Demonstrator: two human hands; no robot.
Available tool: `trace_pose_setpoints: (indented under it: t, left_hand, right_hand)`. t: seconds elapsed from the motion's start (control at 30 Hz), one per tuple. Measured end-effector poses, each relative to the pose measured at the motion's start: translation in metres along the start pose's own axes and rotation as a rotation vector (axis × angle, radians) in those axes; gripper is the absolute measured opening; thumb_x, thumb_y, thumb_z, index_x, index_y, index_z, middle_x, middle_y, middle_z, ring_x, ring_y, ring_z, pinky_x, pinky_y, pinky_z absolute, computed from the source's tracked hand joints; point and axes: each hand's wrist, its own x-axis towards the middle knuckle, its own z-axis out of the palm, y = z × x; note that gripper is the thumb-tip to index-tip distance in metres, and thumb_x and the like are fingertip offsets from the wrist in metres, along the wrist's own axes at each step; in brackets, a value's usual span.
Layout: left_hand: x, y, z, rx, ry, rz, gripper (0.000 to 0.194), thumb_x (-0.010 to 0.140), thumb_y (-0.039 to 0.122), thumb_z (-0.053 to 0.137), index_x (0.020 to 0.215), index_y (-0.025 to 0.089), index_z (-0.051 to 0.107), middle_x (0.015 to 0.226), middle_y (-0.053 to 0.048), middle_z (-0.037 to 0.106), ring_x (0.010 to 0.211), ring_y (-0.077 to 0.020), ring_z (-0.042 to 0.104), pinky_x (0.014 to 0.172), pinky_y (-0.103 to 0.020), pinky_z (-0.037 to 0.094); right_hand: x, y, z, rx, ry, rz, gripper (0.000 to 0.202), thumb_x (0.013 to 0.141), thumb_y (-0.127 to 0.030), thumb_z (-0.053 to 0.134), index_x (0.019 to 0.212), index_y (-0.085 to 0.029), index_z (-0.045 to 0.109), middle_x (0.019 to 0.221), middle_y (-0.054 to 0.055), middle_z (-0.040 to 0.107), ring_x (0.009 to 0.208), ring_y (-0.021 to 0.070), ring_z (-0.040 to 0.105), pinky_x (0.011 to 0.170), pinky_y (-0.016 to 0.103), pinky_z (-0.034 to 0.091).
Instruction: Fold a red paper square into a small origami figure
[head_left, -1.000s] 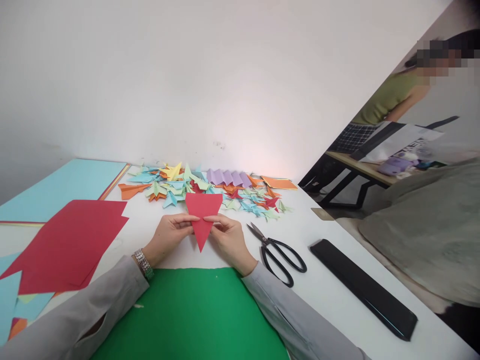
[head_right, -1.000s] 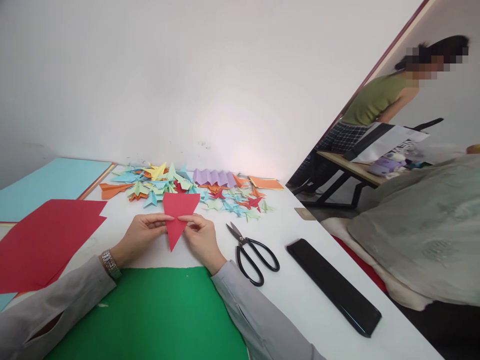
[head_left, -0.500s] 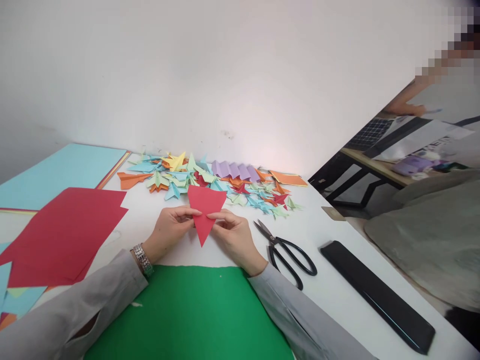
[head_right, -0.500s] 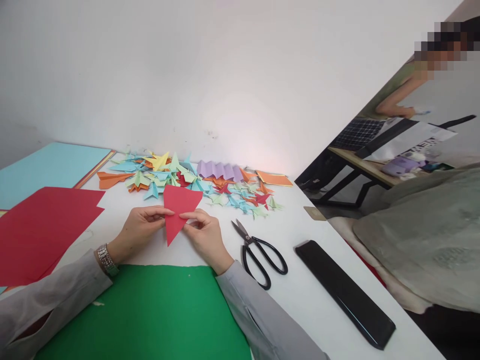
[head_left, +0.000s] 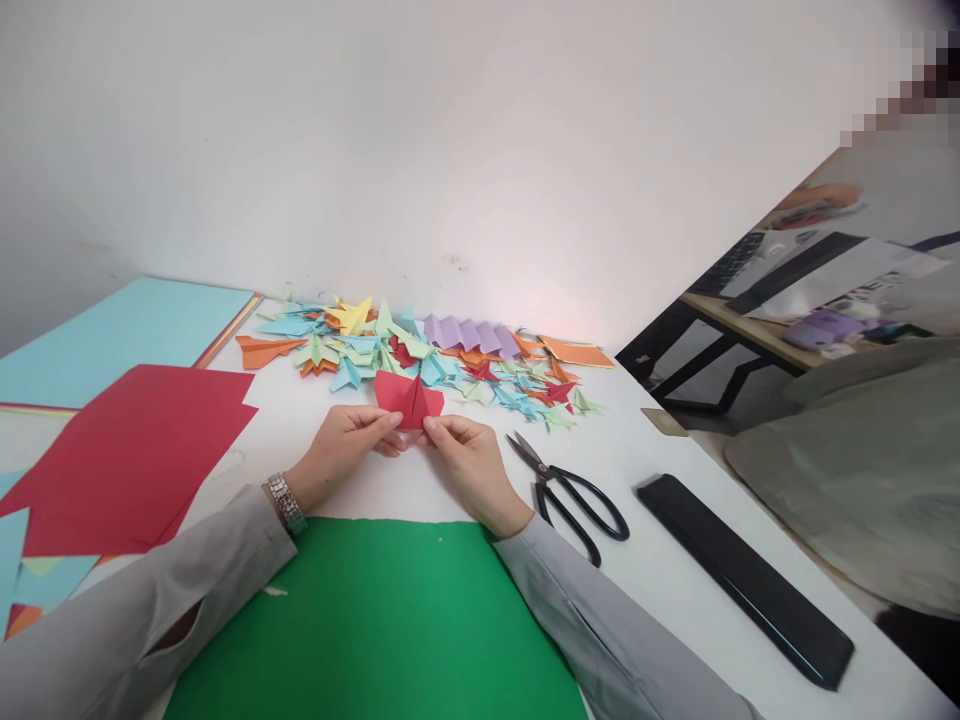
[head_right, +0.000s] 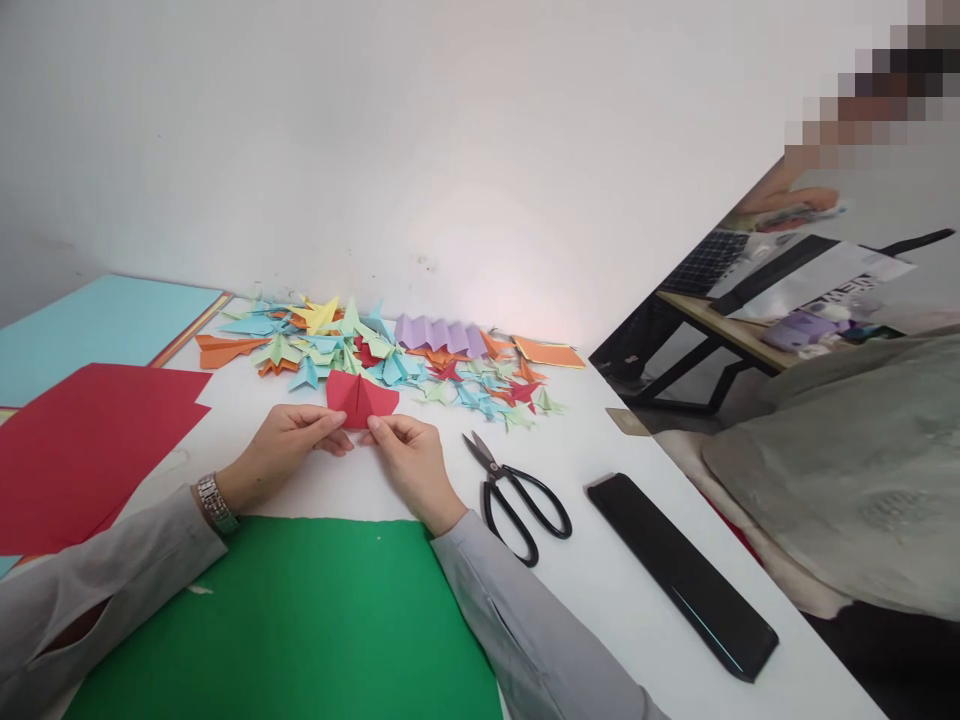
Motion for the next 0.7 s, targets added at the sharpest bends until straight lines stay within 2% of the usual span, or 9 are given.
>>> trace_pose_setpoints:
  t: [0.2, 0.37, 0.53, 0.7]
  left_hand:
    - [0.0000, -0.0004, -0.0004, 0.032, -0.003, -0.002, 0.031, 0.077, 0.044, 0.065, 0.075, 0.013, 0.071, 0.065, -0.005, 0.071, 0.060, -0.0146, 0.065, 0.063, -0.027, 0.055]
    - [-0.0009, 0.0028, 0.0007, 0.061, -0.020, -0.011, 0.034, 0.076, 0.045, 0.065, 0.077, 0.012, 0.072, 0.064, -0.006, 0.070, 0.059, -0.0152, 0.064, 0.061, -0.027, 0.055]
    - [-0.0021, 0.0054, 0.0011, 0.124, 0.025, 0.023, 0.024, 0.073, 0.038, 0.069, 0.074, 0.014, 0.072, 0.065, -0.004, 0.071, 0.060, -0.0127, 0.063, 0.063, -0.024, 0.054]
    - [-0.0021, 0.0047, 0.0011, 0.129, 0.039, 0.043, 0.024, 0.074, 0.038, 0.068, 0.069, 0.014, 0.072, 0.064, -0.003, 0.070, 0.059, -0.0121, 0.063, 0.062, -0.023, 0.053]
  right_hand:
    - [0.0007, 0.0002, 0.0012, 0.033, 0.015, -0.006, 0.027, 0.072, -0.046, 0.070, 0.072, -0.019, 0.073, 0.070, 0.002, 0.071, 0.066, 0.0157, 0.059, 0.065, 0.029, 0.045]
    - [0.0003, -0.0003, 0.0009, 0.035, 0.038, 0.018, 0.026, 0.071, -0.044, 0.071, 0.067, -0.019, 0.073, 0.067, 0.002, 0.069, 0.063, 0.0146, 0.057, 0.062, 0.028, 0.043]
    - [0.0002, 0.0009, 0.0012, 0.072, 0.042, 0.054, 0.029, 0.071, -0.046, 0.070, 0.066, -0.018, 0.072, 0.069, 0.003, 0.071, 0.064, 0.0150, 0.059, 0.065, 0.029, 0.045]
    - [0.0001, 0.0020, 0.0026, 0.157, -0.023, 0.031, 0.024, 0.066, -0.040, 0.077, 0.080, -0.020, 0.074, 0.081, 0.004, 0.074, 0.071, 0.0169, 0.063, 0.070, 0.031, 0.047]
